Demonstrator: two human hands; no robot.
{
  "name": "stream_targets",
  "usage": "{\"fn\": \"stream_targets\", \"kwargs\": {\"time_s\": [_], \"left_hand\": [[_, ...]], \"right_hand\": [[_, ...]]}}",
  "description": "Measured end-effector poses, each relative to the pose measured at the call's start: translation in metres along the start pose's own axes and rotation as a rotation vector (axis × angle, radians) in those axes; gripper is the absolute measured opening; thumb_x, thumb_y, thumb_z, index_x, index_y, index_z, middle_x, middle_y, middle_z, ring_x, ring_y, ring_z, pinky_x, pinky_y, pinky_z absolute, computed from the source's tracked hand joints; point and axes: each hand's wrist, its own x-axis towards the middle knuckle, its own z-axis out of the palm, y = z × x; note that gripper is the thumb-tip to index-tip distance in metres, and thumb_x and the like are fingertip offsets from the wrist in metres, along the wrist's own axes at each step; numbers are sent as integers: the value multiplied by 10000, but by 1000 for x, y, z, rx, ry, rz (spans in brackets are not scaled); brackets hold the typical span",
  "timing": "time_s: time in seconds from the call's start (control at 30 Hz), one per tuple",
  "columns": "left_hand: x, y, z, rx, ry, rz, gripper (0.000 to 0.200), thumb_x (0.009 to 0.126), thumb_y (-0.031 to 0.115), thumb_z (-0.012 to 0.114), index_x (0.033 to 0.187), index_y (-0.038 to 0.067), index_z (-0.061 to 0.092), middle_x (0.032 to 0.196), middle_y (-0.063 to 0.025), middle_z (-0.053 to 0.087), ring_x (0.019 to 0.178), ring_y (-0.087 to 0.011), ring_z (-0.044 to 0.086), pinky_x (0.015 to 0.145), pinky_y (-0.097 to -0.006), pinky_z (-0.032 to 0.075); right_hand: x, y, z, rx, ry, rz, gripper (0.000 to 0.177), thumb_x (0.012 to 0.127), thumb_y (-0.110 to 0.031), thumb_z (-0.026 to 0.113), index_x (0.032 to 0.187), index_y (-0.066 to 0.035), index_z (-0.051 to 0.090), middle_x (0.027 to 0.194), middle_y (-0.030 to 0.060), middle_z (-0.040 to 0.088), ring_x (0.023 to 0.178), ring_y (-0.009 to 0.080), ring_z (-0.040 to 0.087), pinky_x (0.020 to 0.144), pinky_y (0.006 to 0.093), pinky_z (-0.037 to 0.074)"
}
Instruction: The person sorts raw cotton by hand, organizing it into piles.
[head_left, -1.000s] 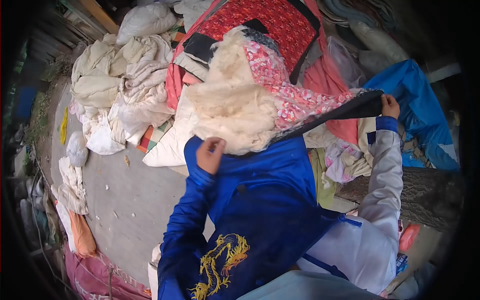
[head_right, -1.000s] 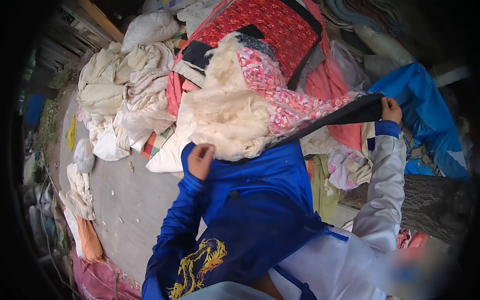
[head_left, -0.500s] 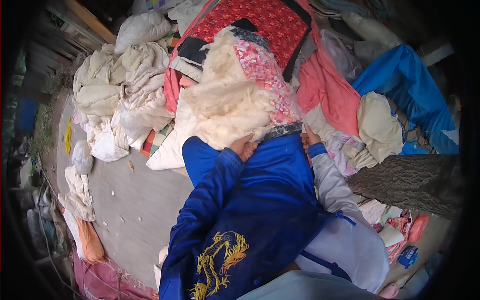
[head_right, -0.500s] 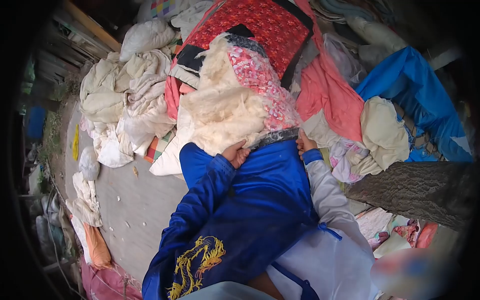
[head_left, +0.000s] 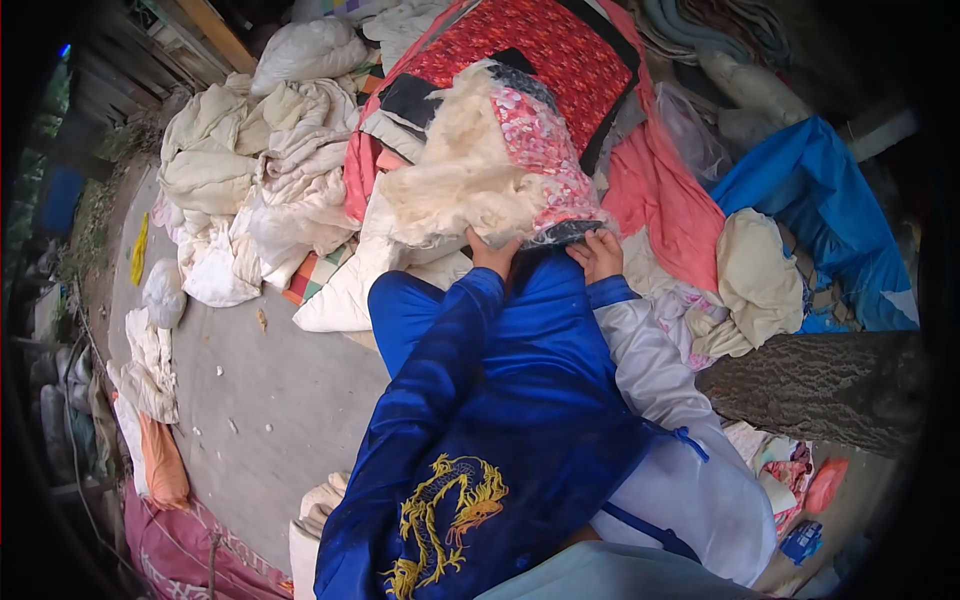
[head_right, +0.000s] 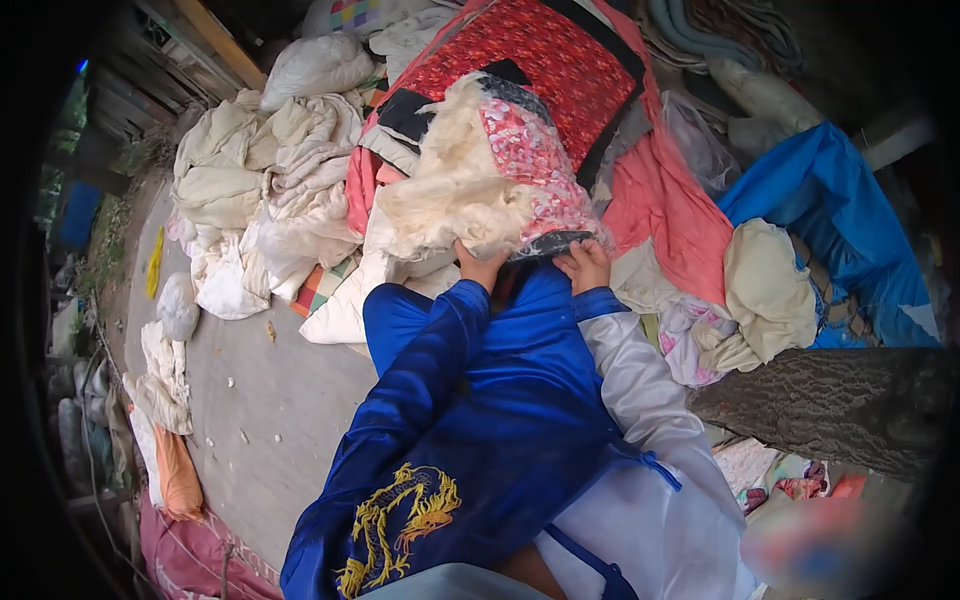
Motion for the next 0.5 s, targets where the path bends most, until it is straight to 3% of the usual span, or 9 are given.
{"fn": "stream_targets", "kwargs": {"time_s": [0.1,0.2,0.3,0.33,0.43,0.5], "left_hand": [[10,-19,7,175,87,25,1060,654,246,862,1427,-11,182,1296,-256,490,1183,-335,522,1006,-370,429],[13,-26,-1,461,-38,-43,1082,623,261,862,1432,4,191,1266,-279,522,1153,-369,561,991,-377,448],[20,-9,-17,604,-131,9,1095,615,252,844,1448,24,171,1194,-285,574,1109,-402,593,962,-390,473],[25,-6,-21,642,-98,-16,1000,629,231,819,1431,49,252,1124,-266,615,1072,-426,607,935,-410,491],[48,11,-31,683,3,61,891,664,158,783,1423,46,331,1171,-278,607,1100,-399,601,944,-403,484],[125,-48,-87,321,244,259,736,693,101,710,1367,24,425,1179,-253,616,1081,-365,621,943,-377,486]], "right_hand": [[-30,-9,31,166,-88,-19,13,980,-120,519,980,-114,532,953,87,657,880,262,672,838,469,542],[-55,-7,43,268,-52,78,76,993,-147,485,1019,-101,540,1051,88,650,993,239,646,883,430,523],[-82,-11,57,312,5,154,170,990,-132,460,1119,-68,550,1130,97,622,1086,242,603,940,424,490],[-87,-14,58,322,6,174,183,989,-126,457,1133,-62,550,1138,99,618,1092,246,599,947,429,485],[-85,-17,49,347,-50,184,231,979,-154,486,1179,-71,566,1162,97,633,1102,270,604,966,444,474],[-95,-51,50,361,-41,181,223,984,-167,485,1157,-68,584,1139,103,646,1089,273,611,970,449,472]]}}
